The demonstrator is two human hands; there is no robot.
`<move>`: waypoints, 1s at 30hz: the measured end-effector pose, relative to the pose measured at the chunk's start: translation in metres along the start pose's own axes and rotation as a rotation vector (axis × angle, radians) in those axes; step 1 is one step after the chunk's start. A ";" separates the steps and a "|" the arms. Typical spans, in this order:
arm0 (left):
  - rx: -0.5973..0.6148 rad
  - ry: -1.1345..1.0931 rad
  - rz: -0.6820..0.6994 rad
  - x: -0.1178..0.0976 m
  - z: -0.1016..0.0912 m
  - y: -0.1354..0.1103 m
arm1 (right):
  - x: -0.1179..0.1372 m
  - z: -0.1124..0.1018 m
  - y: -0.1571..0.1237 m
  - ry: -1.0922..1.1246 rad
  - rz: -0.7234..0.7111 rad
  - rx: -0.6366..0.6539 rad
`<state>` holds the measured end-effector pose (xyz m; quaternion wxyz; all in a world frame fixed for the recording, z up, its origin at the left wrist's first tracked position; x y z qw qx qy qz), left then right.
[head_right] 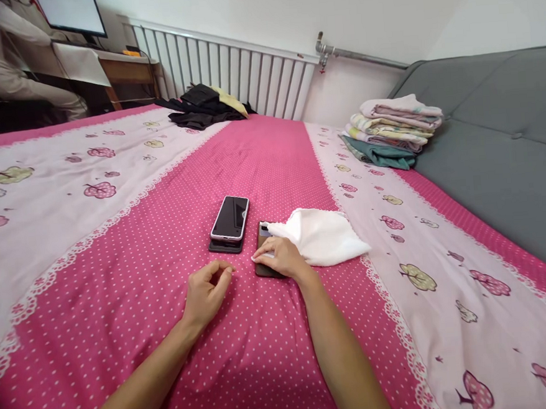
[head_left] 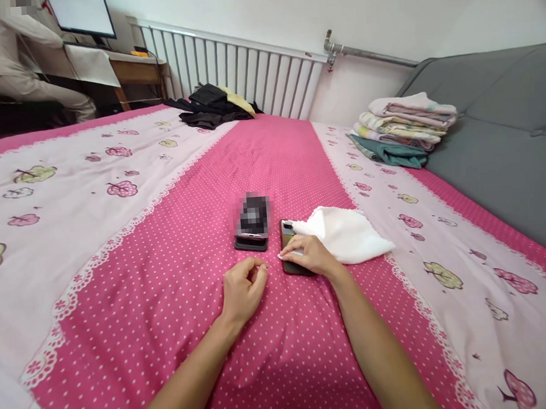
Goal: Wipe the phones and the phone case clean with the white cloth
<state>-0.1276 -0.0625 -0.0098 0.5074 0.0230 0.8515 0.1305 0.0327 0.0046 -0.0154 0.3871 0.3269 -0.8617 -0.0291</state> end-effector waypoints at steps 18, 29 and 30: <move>-0.011 -0.006 0.009 -0.002 -0.001 -0.001 | -0.030 -0.016 0.017 -0.327 0.119 -0.299; -0.002 0.002 0.004 -0.001 -0.001 -0.001 | -0.003 -0.004 0.003 -0.112 0.012 -0.081; 0.000 0.004 0.002 -0.001 -0.001 0.000 | -0.002 -0.004 0.002 -0.089 0.011 -0.062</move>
Point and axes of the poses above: each hand's wrist, its own y-axis towards the middle knuckle, its own z-axis out of the palm, x = y × z, the point moved 8 cm from there along y, towards the middle knuckle, and after that the axes turned 8 degrees about -z, right-handed, at the moved point
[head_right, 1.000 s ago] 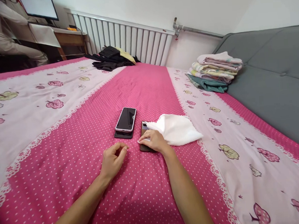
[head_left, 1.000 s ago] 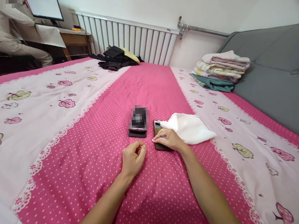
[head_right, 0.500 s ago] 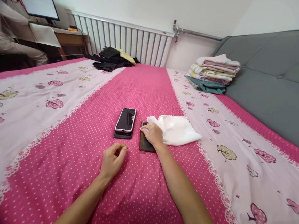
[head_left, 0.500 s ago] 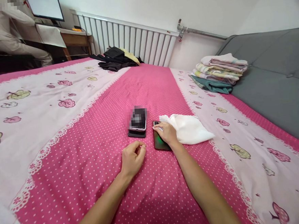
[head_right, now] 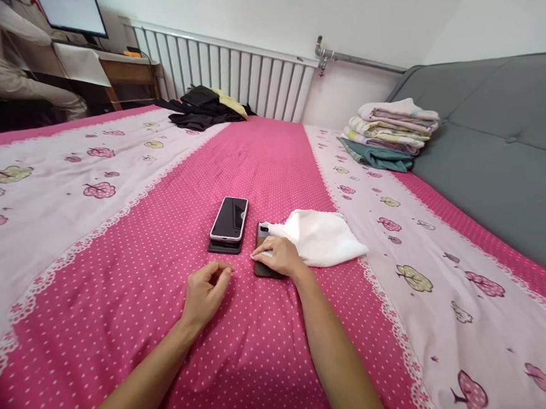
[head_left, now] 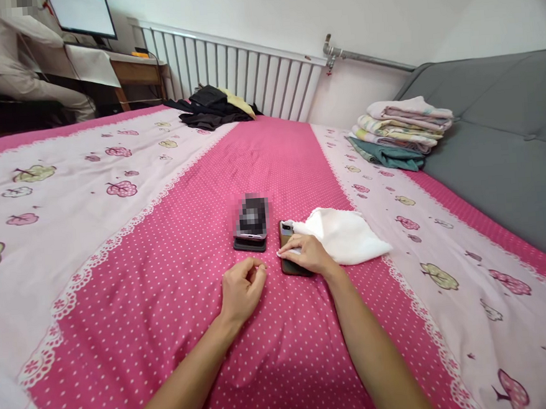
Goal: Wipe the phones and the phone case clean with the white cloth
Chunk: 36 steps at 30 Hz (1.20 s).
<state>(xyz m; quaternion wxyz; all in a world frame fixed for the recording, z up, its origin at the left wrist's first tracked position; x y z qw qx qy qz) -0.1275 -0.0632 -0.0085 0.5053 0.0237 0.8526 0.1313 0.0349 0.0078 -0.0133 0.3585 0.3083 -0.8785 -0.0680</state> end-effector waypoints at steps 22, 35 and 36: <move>-0.009 -0.012 -0.006 0.000 0.000 0.000 | -0.024 -0.012 -0.013 0.067 0.118 -0.021; -0.009 0.000 0.006 0.000 0.000 0.000 | -0.025 -0.012 -0.007 -0.017 0.132 -0.098; -0.007 -0.001 0.006 0.000 0.000 0.000 | -0.020 -0.010 -0.008 0.012 0.111 -0.060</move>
Point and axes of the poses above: each hand's wrist, its own y-axis towards the middle knuckle, its own z-axis out of the palm, x = y × z, the point moved 8 cm from there along y, towards the middle knuckle, and after that the axes turned 8 degrees about -z, right-handed, at the moved point
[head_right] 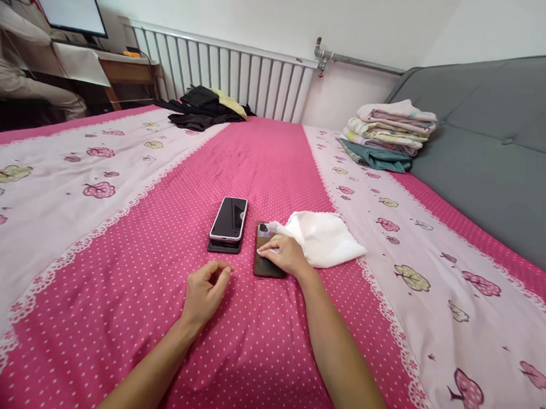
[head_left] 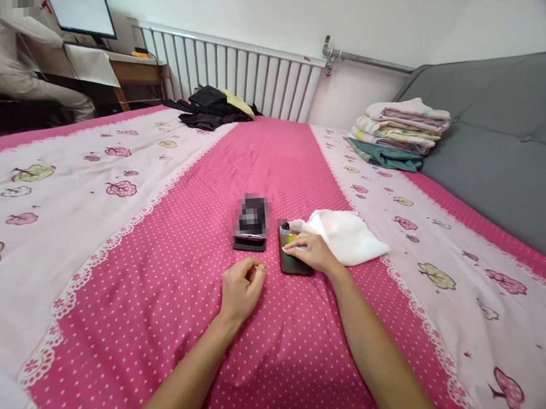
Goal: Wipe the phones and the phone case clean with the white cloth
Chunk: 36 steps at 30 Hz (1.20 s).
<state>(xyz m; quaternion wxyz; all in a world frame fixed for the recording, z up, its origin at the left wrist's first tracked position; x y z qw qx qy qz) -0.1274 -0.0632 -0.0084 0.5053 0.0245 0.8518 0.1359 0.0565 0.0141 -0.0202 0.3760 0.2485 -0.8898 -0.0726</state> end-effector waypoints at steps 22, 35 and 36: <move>0.007 -0.029 -0.005 0.003 0.000 0.000 | 0.005 0.000 -0.035 0.205 0.094 0.314; -0.022 -0.047 -0.004 0.004 -0.006 0.003 | -0.027 -0.022 -0.027 0.082 0.118 -0.248; -0.035 -0.041 -0.002 0.004 -0.010 0.005 | -0.028 -0.024 -0.028 0.059 0.118 -0.299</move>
Point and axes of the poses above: each hand's wrist, its own y-axis towards the middle knuckle, its own z-axis out of the palm, x = y × z, the point moved 8 cm from there along y, towards the middle knuckle, and after that the axes turned 8 degrees about -z, right-handed, at the moved point
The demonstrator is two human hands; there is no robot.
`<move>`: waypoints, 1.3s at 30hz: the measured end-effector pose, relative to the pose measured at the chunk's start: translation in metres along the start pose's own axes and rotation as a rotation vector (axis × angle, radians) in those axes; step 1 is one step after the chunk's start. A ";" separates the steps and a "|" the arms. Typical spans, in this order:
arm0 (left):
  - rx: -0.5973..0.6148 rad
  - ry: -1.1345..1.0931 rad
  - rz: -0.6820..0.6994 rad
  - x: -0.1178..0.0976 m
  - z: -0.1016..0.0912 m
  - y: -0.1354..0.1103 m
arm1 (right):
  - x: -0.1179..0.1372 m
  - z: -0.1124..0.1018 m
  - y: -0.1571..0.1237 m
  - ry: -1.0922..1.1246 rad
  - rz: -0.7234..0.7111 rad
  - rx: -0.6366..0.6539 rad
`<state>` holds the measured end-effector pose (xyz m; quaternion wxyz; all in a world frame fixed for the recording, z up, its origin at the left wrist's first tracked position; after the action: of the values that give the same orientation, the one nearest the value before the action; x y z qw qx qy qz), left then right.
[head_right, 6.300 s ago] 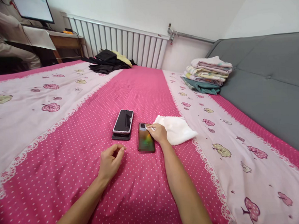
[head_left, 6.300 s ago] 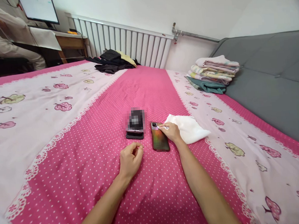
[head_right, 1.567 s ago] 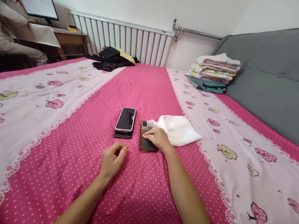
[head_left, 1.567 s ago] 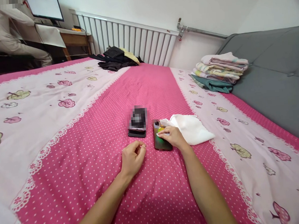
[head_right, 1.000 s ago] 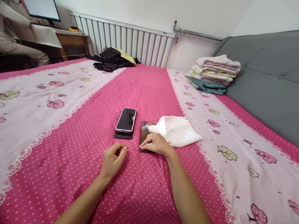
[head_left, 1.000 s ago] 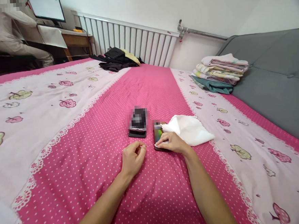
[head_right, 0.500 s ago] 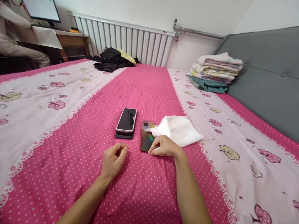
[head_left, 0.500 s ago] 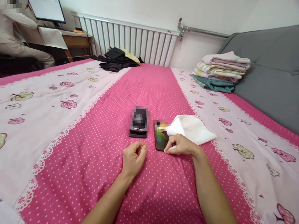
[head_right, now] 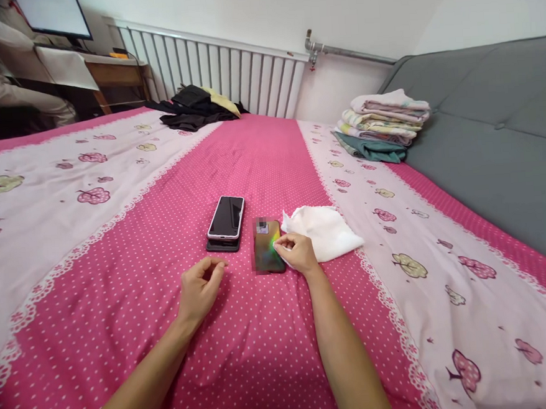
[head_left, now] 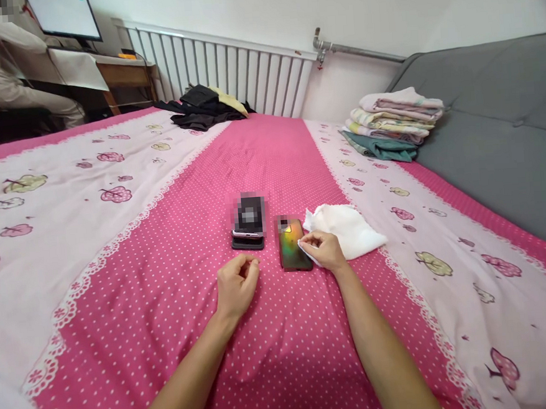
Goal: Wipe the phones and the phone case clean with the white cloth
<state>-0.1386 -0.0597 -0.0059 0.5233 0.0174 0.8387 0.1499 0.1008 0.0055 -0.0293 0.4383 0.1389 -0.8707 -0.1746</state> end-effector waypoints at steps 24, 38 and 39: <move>-0.174 0.813 -0.067 0.033 -0.061 0.039 | 0.003 -0.006 -0.006 -0.139 -0.052 -0.201; -0.099 0.877 -0.049 0.033 -0.055 0.038 | 0.006 -0.006 -0.006 -0.126 -0.050 -0.192; -0.097 0.877 -0.049 0.033 -0.054 0.038 | 0.005 -0.006 -0.006 -0.126 -0.049 -0.193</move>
<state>-0.2065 -0.0301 -0.0024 0.1217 -0.0925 0.9735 0.1700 0.1035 -0.0036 -0.0245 0.3896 0.1061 -0.8719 -0.2770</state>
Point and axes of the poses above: each hand's wrist, its own y-axis towards the middle knuckle, its own z-axis out of the palm, x = y × z, the point moved 8 cm from there along y, towards the middle knuckle, and after that the axes turned 8 degrees about -z, right-handed, at the moved point
